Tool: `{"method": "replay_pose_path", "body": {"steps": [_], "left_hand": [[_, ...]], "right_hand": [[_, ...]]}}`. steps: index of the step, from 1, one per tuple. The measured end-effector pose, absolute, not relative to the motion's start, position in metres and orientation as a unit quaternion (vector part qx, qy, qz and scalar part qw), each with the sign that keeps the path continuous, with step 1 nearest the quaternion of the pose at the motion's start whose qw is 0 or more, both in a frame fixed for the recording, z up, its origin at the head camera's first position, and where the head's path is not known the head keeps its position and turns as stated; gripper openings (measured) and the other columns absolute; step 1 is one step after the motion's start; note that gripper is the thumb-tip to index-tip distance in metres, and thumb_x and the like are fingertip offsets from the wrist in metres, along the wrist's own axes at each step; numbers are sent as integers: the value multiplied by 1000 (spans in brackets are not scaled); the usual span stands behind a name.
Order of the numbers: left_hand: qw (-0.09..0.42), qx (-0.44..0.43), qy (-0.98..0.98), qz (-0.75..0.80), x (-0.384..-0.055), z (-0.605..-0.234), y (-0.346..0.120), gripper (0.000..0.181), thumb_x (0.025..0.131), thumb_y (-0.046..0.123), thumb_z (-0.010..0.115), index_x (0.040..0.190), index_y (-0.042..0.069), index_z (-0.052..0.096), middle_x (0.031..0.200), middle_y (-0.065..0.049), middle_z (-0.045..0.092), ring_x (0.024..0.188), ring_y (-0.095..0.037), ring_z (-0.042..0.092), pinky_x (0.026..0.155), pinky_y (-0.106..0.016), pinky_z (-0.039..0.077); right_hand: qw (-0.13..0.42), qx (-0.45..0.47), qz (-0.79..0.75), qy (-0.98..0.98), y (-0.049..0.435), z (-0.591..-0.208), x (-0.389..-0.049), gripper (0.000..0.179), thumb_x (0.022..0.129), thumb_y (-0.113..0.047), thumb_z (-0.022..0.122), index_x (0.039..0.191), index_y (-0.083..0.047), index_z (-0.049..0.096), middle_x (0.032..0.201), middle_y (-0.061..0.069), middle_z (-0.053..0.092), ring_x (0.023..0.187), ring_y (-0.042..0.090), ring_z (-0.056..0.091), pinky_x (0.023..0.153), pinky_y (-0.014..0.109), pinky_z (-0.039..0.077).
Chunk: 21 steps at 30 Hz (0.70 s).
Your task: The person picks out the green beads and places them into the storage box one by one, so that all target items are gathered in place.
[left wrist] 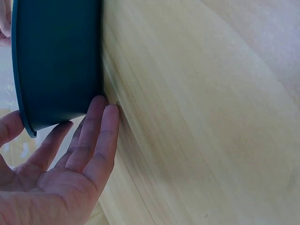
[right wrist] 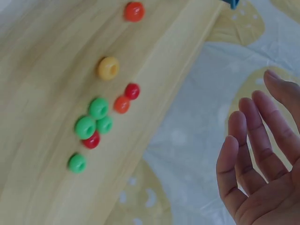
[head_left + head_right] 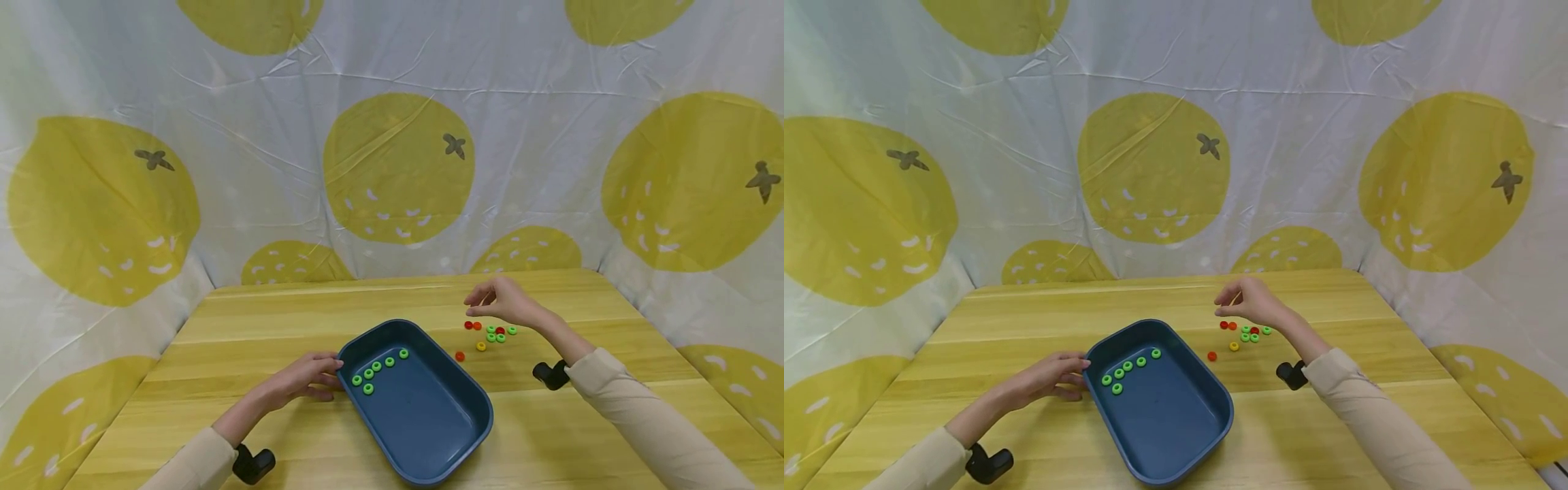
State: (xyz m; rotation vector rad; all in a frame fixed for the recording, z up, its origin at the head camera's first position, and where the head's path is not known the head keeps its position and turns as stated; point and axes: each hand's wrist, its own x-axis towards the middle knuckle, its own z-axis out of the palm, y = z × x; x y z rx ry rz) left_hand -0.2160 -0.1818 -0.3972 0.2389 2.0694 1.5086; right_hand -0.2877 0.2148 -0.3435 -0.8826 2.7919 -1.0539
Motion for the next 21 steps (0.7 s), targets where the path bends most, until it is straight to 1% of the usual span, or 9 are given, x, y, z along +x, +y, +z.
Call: {"method": "replay_pose_path", "body": {"steps": [6,11,16,21], "left_hand": [[279,85,774,562,-216,-398,-181,56,97,32,47,134,-10,39,117,-15,62,101,-20,63,86,-41,54],[279,84,774,562,-216,-398,-181,55,97,30,46,134,-10,39,117,-17,62,101,-20,63,86,-41,54],[280,85,774,561,-217,-399,-181,56,97,31,46,134,-9,39,118,-17,62,102,-20,64,87,-41,54],[282,89,773,562,-217,-399,-181,54,97,31,46,132,-9,40,116,-15,63,101,-20,63,87,-41,53]], "right_hand": [[5,-274,-299,914,232,-356,-288,15,82,-14,71,94,-4,71,86,8,71,73,19,65,61,22,52],[-2,-256,-262,930,242,-367,-288,15,80,-11,72,91,-2,71,84,9,71,72,18,64,60,23,52],[4,-235,-238,942,250,-377,-288,15,79,-11,73,90,0,71,82,7,71,72,16,62,59,23,50],[4,-229,-217,949,257,-389,-289,11,78,-11,73,87,-4,72,79,4,70,71,13,60,60,24,49]]}}
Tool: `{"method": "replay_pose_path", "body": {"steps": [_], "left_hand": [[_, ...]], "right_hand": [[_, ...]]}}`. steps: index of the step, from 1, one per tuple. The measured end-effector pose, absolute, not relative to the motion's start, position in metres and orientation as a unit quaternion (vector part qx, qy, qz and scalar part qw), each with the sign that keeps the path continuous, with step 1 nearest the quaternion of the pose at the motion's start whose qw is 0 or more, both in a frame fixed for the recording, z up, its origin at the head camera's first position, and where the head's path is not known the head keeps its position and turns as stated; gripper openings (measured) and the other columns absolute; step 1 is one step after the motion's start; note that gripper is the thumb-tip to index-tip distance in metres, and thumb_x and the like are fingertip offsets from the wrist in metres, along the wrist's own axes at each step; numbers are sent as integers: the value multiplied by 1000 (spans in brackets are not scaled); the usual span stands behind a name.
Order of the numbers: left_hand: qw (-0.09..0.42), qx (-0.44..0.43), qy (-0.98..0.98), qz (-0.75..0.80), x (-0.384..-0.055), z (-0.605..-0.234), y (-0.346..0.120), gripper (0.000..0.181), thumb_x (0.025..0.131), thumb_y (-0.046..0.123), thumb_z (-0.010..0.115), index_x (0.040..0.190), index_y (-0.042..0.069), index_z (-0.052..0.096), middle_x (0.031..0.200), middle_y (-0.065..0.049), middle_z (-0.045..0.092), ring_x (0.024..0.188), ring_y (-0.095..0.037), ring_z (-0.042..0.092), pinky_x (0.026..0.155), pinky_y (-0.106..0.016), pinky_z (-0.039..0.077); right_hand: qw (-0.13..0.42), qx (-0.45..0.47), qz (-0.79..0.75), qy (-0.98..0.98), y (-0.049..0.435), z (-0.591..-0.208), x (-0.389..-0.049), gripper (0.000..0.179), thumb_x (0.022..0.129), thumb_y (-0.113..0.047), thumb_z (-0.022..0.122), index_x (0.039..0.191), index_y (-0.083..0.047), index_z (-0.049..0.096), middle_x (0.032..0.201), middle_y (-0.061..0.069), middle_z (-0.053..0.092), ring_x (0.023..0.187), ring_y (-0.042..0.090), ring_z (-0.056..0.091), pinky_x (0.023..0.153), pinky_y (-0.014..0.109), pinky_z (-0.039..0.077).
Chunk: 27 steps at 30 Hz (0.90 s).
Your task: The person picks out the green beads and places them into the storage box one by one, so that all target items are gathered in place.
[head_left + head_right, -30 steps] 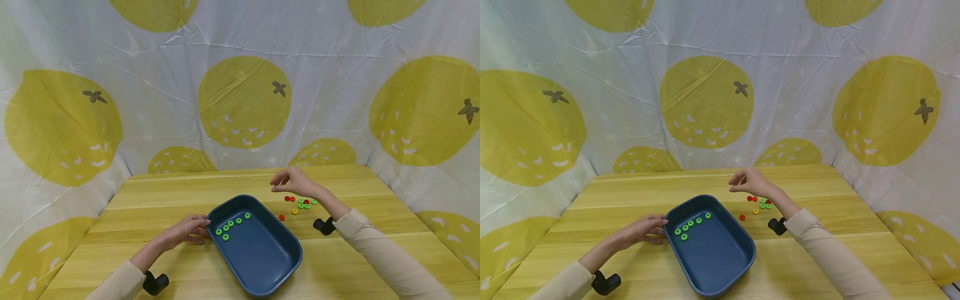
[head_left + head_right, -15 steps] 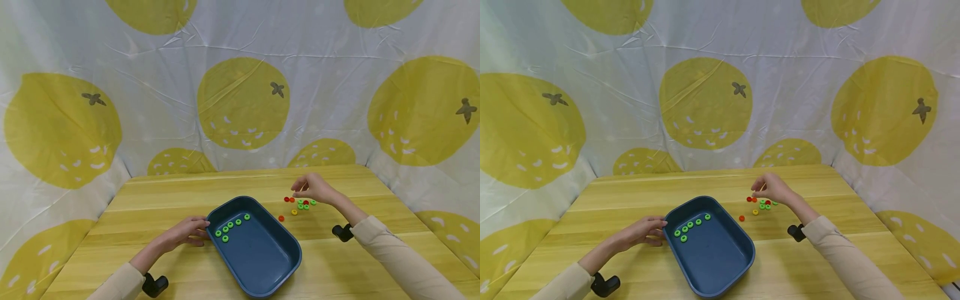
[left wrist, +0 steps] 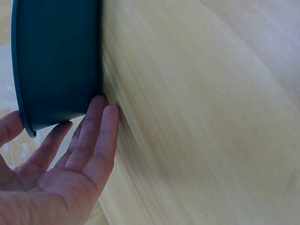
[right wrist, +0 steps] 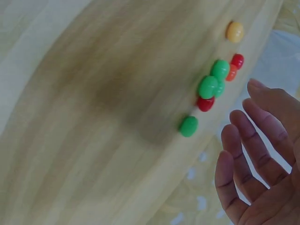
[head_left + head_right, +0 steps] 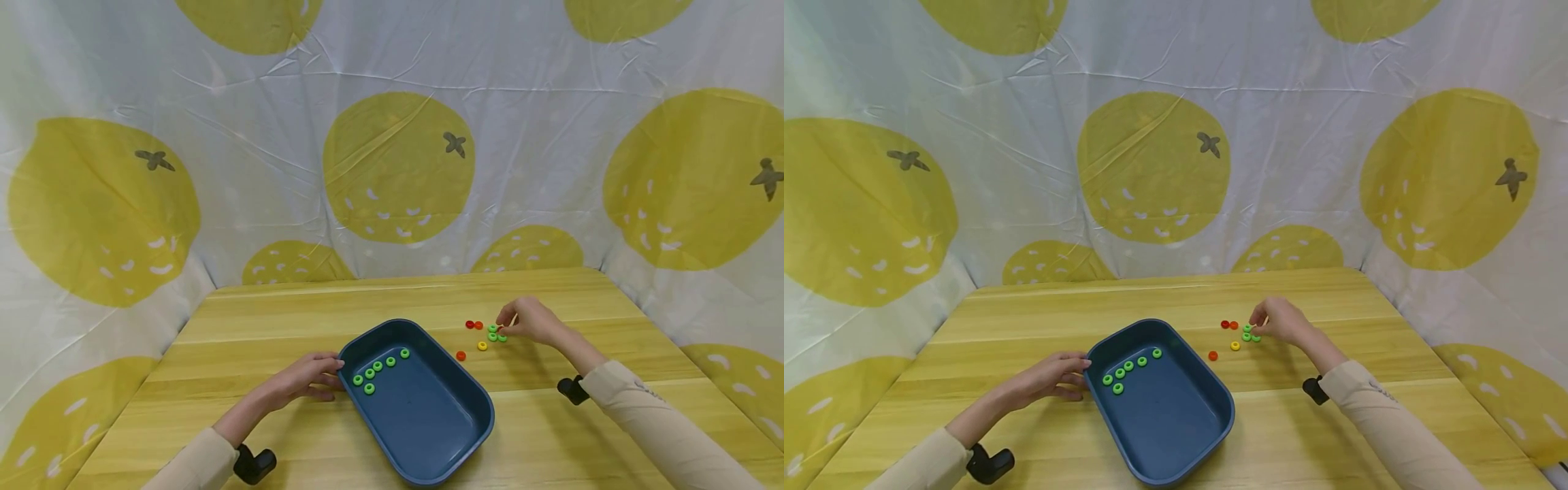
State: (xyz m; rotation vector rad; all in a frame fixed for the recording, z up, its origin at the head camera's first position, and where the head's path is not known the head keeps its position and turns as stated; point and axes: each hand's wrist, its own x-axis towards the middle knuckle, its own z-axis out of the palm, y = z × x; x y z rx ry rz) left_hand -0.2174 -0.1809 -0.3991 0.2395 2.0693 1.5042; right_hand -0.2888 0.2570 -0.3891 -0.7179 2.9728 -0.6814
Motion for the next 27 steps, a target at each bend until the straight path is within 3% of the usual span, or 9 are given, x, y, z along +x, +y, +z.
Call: {"method": "replay_pose_path", "body": {"steps": [11,20,27], "left_hand": [[283,91,773,560,-215,-396,-180,61,97,31,46,138,-12,31,121,-20,60,103,-21,63,89,-42,53],[278,89,775,561,-217,-398,-180,50,98,30,45,130,-8,44,116,-16,62,101,-20,63,86,-41,54],[275,93,775,561,-217,-399,-181,50,97,30,46,129,-8,44,114,-13,63,100,-20,63,86,-42,54]], "right_hand": [[7,-221,-195,956,262,-407,-292,8,77,-11,74,84,-8,73,78,-1,69,70,9,58,62,25,48],[12,-206,-185,961,261,-414,-291,9,77,-10,75,86,-10,73,80,0,69,73,10,58,65,29,49],[4,-210,-185,960,261,-417,-292,8,77,-10,74,85,-10,73,81,0,70,73,10,59,65,29,50]]}}
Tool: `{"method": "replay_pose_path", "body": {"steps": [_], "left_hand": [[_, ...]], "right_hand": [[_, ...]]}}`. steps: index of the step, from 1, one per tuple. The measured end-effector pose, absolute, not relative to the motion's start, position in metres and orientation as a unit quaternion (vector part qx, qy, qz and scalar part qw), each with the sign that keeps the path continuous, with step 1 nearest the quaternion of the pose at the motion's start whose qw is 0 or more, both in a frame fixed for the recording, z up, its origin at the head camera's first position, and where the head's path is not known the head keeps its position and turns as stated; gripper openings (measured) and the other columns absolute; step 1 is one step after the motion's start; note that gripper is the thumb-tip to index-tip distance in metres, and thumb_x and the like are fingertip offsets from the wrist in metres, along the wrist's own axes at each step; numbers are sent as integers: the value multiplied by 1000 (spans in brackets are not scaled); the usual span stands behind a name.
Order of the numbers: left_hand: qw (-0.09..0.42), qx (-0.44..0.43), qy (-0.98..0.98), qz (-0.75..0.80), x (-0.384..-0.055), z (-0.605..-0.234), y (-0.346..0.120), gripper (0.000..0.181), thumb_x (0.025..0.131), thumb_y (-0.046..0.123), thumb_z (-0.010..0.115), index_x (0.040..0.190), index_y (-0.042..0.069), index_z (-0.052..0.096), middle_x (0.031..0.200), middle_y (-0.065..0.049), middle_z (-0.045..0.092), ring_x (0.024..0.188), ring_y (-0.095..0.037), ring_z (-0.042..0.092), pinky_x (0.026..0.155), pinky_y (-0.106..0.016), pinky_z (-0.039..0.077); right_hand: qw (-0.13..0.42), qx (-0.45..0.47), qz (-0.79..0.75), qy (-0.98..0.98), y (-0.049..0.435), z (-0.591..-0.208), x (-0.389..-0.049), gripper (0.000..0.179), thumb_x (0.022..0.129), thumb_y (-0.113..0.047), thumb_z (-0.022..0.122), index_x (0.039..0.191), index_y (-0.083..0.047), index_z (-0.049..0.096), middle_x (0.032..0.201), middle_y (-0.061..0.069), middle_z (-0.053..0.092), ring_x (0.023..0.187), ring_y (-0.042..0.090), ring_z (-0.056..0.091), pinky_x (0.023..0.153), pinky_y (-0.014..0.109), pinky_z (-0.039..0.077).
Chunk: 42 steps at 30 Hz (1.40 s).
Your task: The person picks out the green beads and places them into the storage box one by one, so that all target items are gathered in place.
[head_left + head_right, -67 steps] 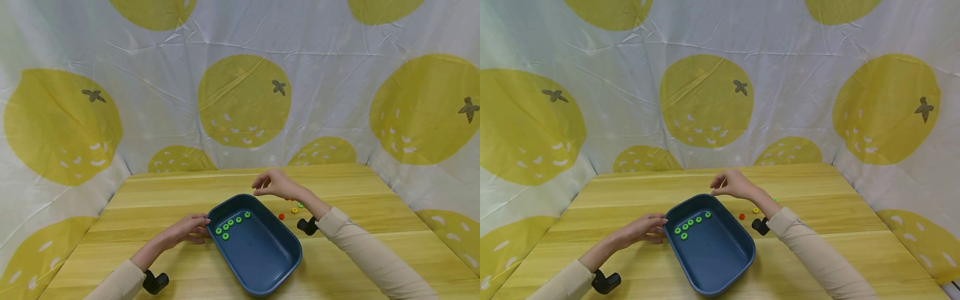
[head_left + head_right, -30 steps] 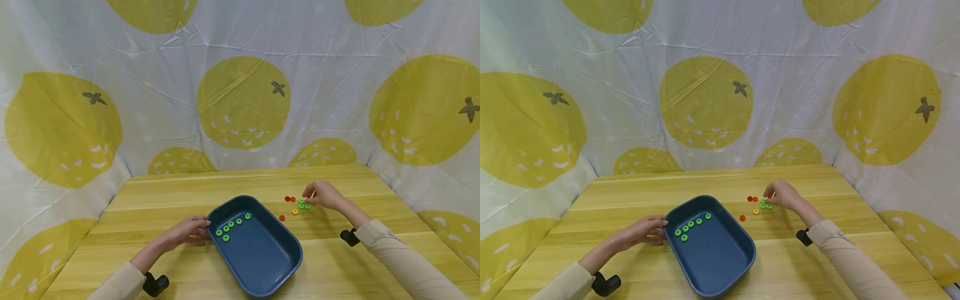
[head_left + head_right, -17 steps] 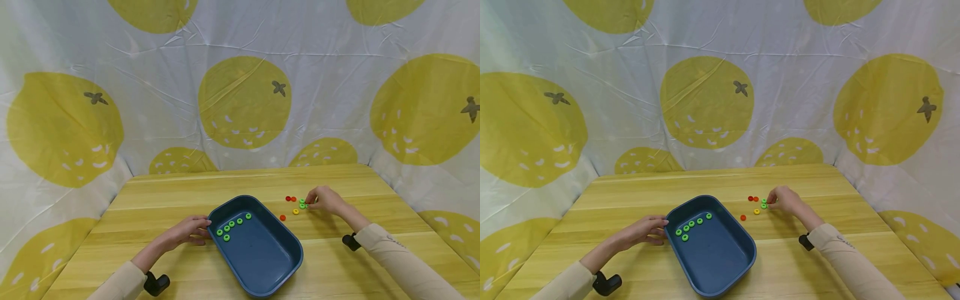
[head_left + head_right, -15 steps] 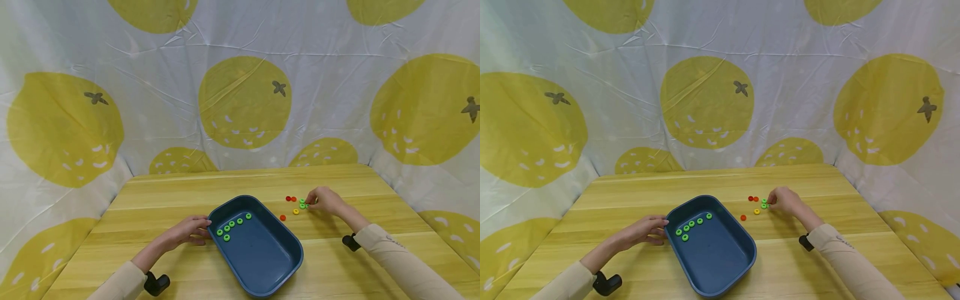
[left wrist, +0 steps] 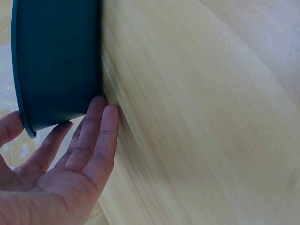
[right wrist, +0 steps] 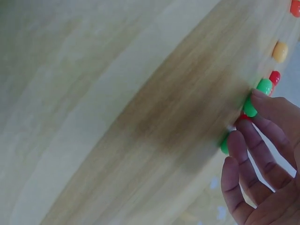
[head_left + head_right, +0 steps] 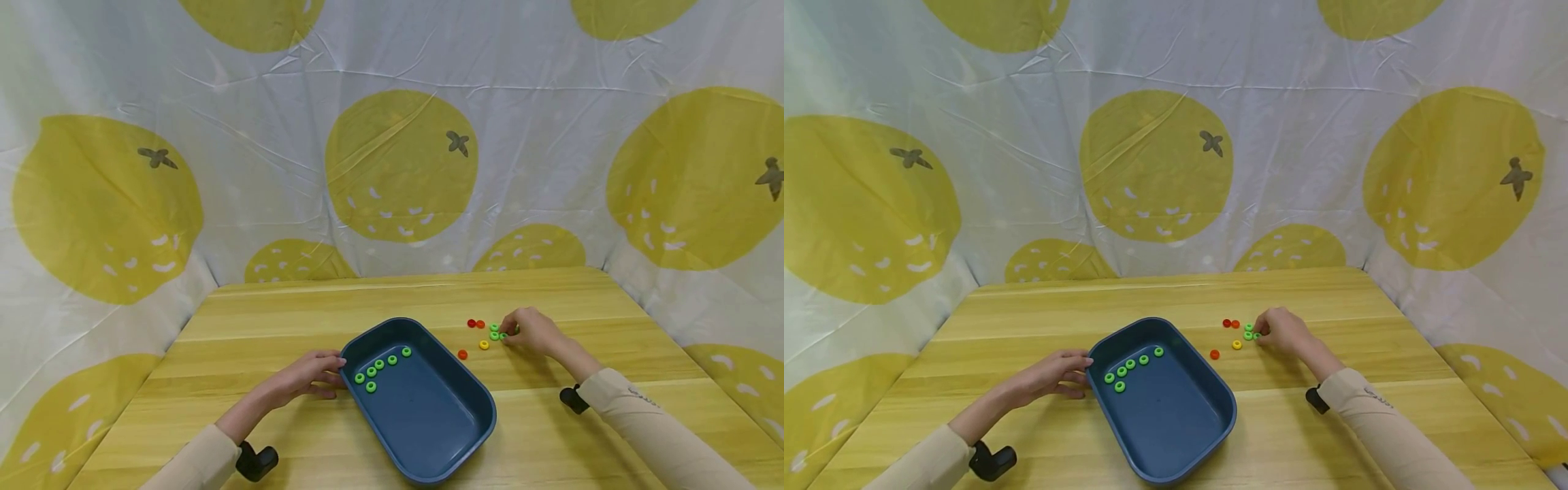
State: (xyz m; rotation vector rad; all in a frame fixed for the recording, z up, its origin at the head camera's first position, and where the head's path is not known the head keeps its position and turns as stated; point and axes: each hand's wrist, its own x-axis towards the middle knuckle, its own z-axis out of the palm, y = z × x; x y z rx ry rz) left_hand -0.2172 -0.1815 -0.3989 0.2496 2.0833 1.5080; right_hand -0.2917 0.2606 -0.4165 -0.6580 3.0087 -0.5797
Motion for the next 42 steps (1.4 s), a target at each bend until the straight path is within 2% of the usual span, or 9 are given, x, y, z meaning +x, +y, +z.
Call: {"method": "replay_pose_path", "body": {"steps": [10,30,38,42], "left_hand": [[278,95,772,564,-215,-397,-181,52,97,30,47,132,-9,42,118,-20,60,102,-21,63,87,-43,53],[277,88,777,558,-216,-397,-181,51,97,30,46,130,-9,43,114,-13,63,101,-20,63,86,-42,54],[277,88,776,560,-216,-397,-181,53,97,30,46,132,-9,41,115,-14,63,100,-19,64,87,-43,53],[279,89,774,562,-215,-397,-181,54,97,30,46,133,-10,40,116,-15,63,101,-20,64,88,-44,53]], "right_hand": [[-9,-218,-210,953,262,-412,-287,9,78,-10,73,87,-6,74,81,3,72,72,11,61,64,28,51],[-17,-221,-266,938,253,-363,-291,20,84,-13,68,100,-1,70,86,10,69,71,20,63,59,26,50],[-44,-237,-285,928,233,-350,-293,21,83,-17,70,100,-4,71,86,7,71,73,17,63,61,26,51],[-39,-243,-296,923,216,-344,-293,21,83,-20,70,100,-7,72,87,6,71,74,16,63,62,26,50]]}}
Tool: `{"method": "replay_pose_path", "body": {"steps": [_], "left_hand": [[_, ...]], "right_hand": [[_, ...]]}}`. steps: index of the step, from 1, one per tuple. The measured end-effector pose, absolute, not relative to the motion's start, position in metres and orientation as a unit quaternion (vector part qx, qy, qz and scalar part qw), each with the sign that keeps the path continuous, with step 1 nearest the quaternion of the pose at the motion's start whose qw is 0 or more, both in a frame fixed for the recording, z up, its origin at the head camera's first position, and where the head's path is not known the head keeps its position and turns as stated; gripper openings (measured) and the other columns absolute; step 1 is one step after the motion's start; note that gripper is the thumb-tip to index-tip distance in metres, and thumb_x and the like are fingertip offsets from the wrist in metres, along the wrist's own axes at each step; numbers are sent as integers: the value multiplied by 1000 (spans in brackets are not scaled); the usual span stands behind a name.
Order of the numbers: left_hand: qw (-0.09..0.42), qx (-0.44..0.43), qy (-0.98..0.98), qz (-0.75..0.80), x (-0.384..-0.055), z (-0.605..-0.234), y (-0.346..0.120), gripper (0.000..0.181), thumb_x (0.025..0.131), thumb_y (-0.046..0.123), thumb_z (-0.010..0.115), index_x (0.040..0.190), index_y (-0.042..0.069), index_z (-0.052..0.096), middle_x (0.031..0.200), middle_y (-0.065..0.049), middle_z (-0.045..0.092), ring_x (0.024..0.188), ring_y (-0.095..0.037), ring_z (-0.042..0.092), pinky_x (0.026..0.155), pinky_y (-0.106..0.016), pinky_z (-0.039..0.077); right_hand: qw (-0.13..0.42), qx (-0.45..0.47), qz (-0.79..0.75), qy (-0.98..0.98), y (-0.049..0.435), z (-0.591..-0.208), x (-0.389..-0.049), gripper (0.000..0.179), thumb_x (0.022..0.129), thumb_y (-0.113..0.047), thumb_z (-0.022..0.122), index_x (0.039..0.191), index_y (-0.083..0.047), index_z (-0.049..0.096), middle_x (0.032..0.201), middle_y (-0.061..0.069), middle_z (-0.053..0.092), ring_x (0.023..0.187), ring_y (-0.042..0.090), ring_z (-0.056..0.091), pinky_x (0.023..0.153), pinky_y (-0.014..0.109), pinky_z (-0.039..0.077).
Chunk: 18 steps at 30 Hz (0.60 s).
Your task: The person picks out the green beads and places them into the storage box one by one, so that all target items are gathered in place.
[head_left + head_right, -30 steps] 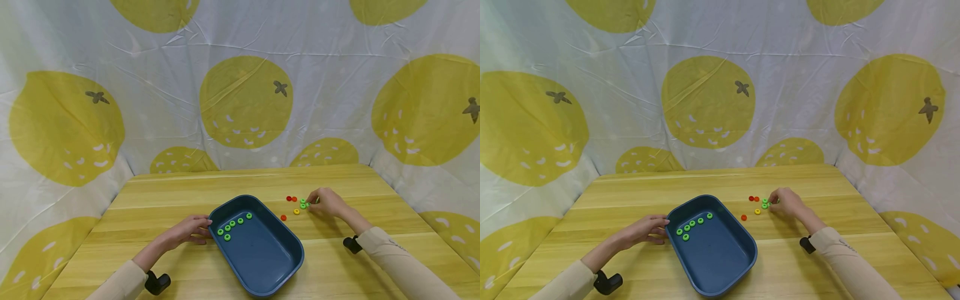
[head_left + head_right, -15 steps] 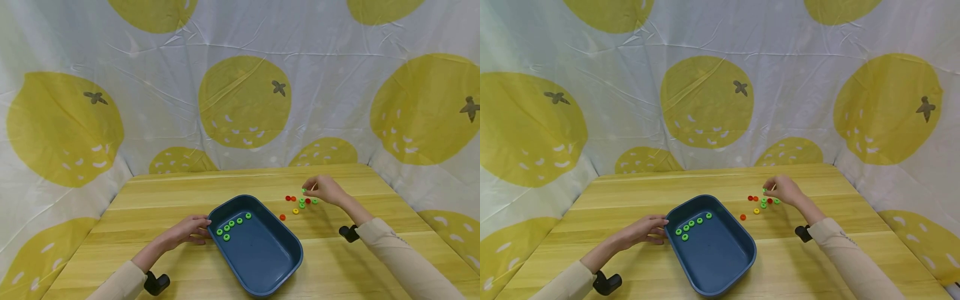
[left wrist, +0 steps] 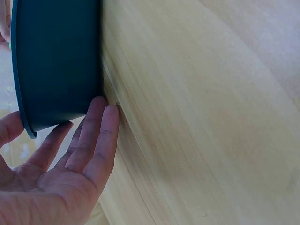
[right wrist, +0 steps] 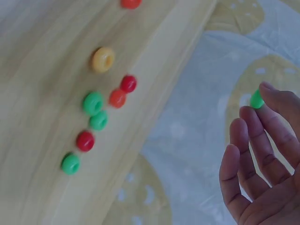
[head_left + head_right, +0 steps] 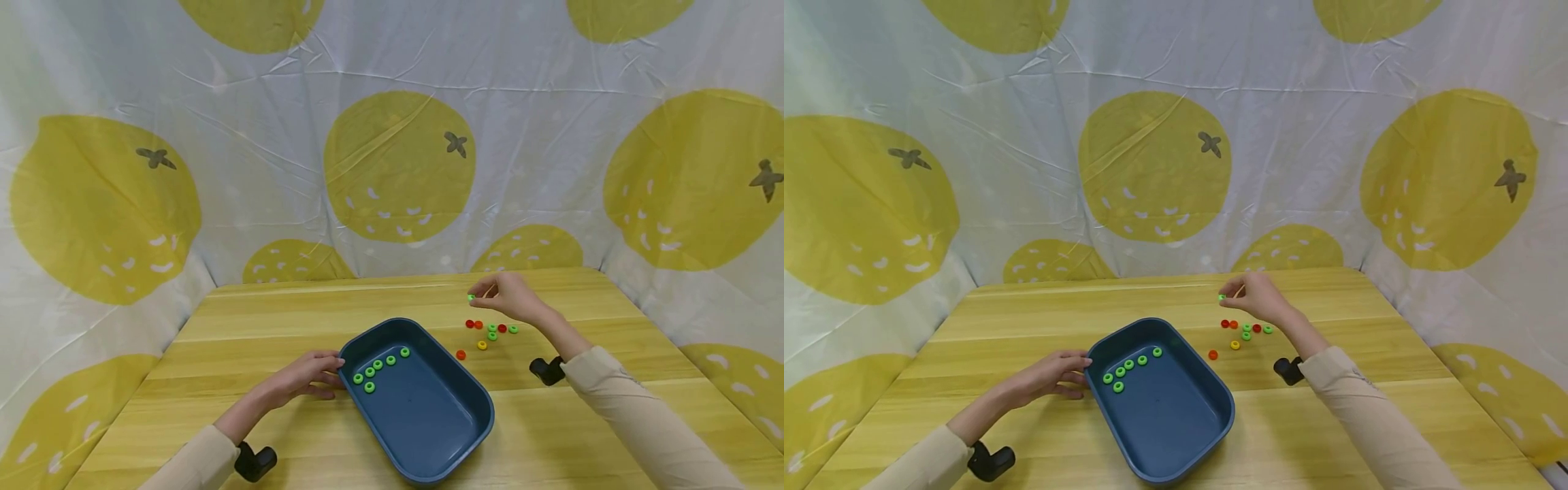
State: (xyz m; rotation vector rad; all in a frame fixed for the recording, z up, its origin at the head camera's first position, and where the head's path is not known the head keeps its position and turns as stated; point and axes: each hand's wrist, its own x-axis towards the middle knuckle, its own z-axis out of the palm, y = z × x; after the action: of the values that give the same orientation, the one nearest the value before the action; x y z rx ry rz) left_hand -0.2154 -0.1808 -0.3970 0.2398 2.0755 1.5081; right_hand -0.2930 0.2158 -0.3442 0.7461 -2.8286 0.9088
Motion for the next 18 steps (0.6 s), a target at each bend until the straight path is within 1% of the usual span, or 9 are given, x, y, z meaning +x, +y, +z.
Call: {"method": "replay_pose_path", "body": {"steps": [7,13,18], "left_hand": [[277,90,775,562,-215,-398,-181,51,97,30,46,130,-9,43,116,-16,63,101,-21,63,87,-43,53],[275,89,775,562,-216,-399,-181,53,97,30,46,132,-9,41,117,-18,62,102,-21,63,87,-44,53],[272,88,776,562,-216,-398,-182,53,97,30,46,133,-9,41,118,-18,61,102,-21,64,87,-44,53]], "right_hand": [[19,264,327,-907,177,-332,-295,23,85,-22,69,103,-8,70,94,8,71,79,20,65,62,27,51],[24,297,339,-892,142,-324,-294,22,83,-20,70,101,-8,71,89,7,71,78,18,66,64,26,52],[22,327,335,-884,117,-325,-292,21,83,-21,71,101,-9,72,90,5,72,77,17,66,63,23,51]]}}
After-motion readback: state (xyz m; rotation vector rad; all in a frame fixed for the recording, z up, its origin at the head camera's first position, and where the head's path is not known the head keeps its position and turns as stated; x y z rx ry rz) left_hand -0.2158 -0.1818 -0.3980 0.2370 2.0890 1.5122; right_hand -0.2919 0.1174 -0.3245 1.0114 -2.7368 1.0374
